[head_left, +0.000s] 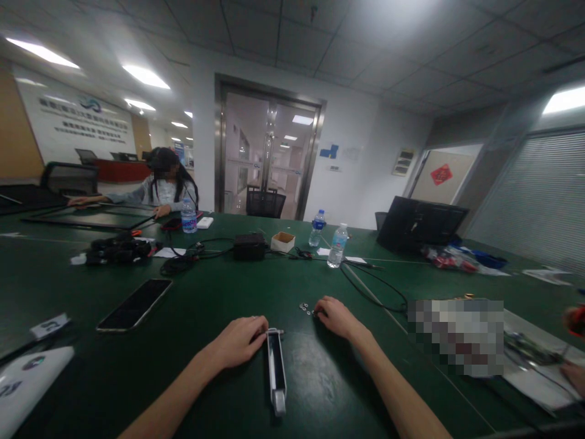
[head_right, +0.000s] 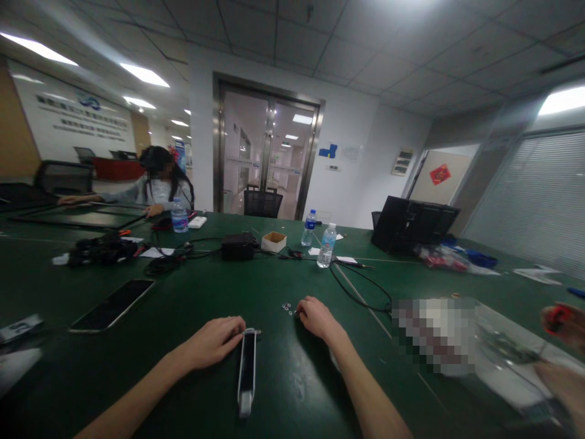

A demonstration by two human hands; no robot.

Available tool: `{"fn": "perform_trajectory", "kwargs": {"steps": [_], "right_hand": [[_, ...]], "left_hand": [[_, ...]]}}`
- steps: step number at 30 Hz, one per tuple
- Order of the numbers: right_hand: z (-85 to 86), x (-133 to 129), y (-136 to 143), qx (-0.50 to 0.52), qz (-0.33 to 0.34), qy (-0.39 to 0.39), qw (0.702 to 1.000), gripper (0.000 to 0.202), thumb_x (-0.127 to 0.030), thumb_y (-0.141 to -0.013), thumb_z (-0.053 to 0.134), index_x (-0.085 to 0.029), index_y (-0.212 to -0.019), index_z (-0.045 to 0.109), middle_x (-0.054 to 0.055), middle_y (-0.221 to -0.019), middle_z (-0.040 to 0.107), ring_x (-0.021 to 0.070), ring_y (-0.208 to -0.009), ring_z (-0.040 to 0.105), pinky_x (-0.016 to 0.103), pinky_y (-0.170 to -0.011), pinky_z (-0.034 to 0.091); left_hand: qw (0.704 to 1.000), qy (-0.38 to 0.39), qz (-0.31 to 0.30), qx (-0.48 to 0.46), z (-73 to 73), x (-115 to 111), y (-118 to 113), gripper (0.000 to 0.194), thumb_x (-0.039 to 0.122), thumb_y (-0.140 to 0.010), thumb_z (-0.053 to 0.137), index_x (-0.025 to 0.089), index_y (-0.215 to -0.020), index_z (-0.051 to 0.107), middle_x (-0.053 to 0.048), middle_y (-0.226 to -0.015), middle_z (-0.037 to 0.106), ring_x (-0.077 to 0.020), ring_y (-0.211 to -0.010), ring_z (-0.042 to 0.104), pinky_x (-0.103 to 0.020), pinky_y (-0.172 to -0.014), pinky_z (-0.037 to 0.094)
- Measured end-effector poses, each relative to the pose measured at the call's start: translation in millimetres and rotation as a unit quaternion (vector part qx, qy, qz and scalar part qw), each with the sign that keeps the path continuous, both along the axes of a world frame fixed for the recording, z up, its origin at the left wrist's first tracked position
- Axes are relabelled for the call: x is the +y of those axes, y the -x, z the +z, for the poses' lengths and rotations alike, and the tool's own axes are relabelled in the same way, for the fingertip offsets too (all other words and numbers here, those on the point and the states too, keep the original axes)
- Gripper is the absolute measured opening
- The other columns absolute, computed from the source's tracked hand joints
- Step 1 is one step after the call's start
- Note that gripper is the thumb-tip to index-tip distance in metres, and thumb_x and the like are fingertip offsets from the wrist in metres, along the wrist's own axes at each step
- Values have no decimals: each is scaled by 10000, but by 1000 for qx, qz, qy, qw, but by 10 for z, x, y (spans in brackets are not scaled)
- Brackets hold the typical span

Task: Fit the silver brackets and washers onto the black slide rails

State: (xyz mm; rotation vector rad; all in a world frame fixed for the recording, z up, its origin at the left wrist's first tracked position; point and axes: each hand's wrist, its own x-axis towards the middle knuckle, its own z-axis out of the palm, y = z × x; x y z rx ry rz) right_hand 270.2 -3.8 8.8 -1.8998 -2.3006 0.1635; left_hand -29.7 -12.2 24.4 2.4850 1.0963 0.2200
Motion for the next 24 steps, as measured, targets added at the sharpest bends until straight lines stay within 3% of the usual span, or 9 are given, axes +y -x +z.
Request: {"fn": "perform_trajectory", "kwargs": {"steps": [14, 24], "right_hand": [[-30, 1, 30, -6, 8, -21, 1000, 209, -193, -890, 451, -170, -943, 652, 93, -970, 618, 198, -919, 569, 267, -761, 395], [-19, -2, 16, 2, 1, -30, 1000, 192, -162, -840, 493, -177, -937, 659, 83, -976, 623, 196, -932, 558, 262, -766, 395]], "left_hand": [[1000, -5, -8, -5, -31, -12, -30, 193, 293, -935, 433, 217, -1052, 566, -25, -984, 617, -186, -888, 589, -302, -775, 455], [1000, -5, -9, -2, 16, -43, -22, 190, 290, -930, 432, 214, -1038, 568, -33, -991, 619, -193, -894, 589, -315, -788, 455]]}}
